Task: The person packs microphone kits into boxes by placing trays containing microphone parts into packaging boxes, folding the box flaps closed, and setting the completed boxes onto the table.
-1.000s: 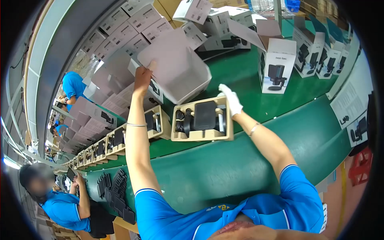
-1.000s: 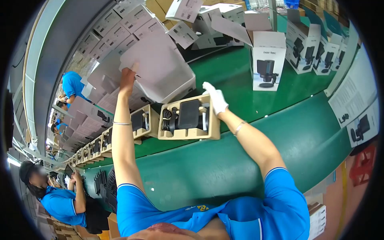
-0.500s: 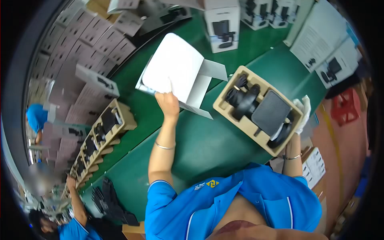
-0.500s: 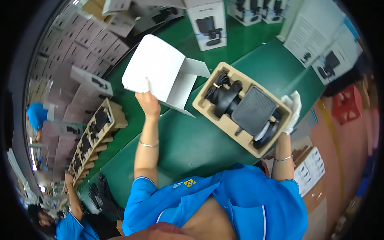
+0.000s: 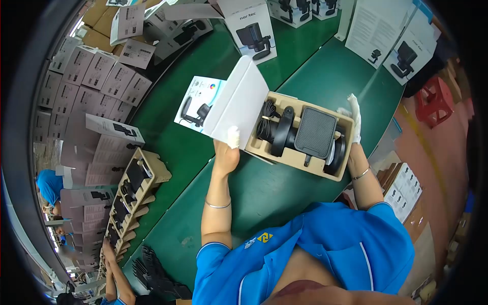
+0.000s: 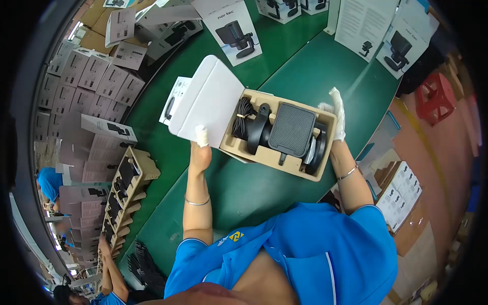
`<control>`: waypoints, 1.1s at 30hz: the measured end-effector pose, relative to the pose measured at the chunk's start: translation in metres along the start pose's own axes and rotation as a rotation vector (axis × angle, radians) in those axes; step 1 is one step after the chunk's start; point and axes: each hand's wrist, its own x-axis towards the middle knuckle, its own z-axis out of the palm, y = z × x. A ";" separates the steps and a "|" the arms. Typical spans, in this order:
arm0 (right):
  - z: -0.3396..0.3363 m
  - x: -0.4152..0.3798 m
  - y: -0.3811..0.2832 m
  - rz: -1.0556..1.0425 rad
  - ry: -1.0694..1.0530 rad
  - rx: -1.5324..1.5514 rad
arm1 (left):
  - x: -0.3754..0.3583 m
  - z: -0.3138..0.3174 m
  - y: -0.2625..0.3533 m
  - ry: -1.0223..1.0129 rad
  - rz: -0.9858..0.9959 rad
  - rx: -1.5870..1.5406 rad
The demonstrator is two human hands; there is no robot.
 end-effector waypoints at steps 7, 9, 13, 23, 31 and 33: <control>0.007 0.001 -0.004 0.157 0.056 0.028 | 0.002 0.000 -0.005 0.069 0.096 0.039; 0.010 0.001 -0.005 0.173 0.056 0.033 | 0.003 -0.001 -0.007 0.091 0.123 0.049; 0.025 -0.005 -0.001 0.161 0.101 0.056 | -0.007 -0.003 -0.009 0.132 0.156 0.070; 0.036 0.005 0.013 0.282 -0.089 0.041 | -0.008 -0.008 -0.022 0.192 0.126 0.139; 0.046 0.024 0.000 0.144 -0.039 -0.321 | -0.008 -0.003 -0.013 0.145 0.166 0.067; 0.039 0.035 -0.002 0.113 -0.205 -0.618 | -0.008 -0.007 -0.009 0.177 0.179 0.086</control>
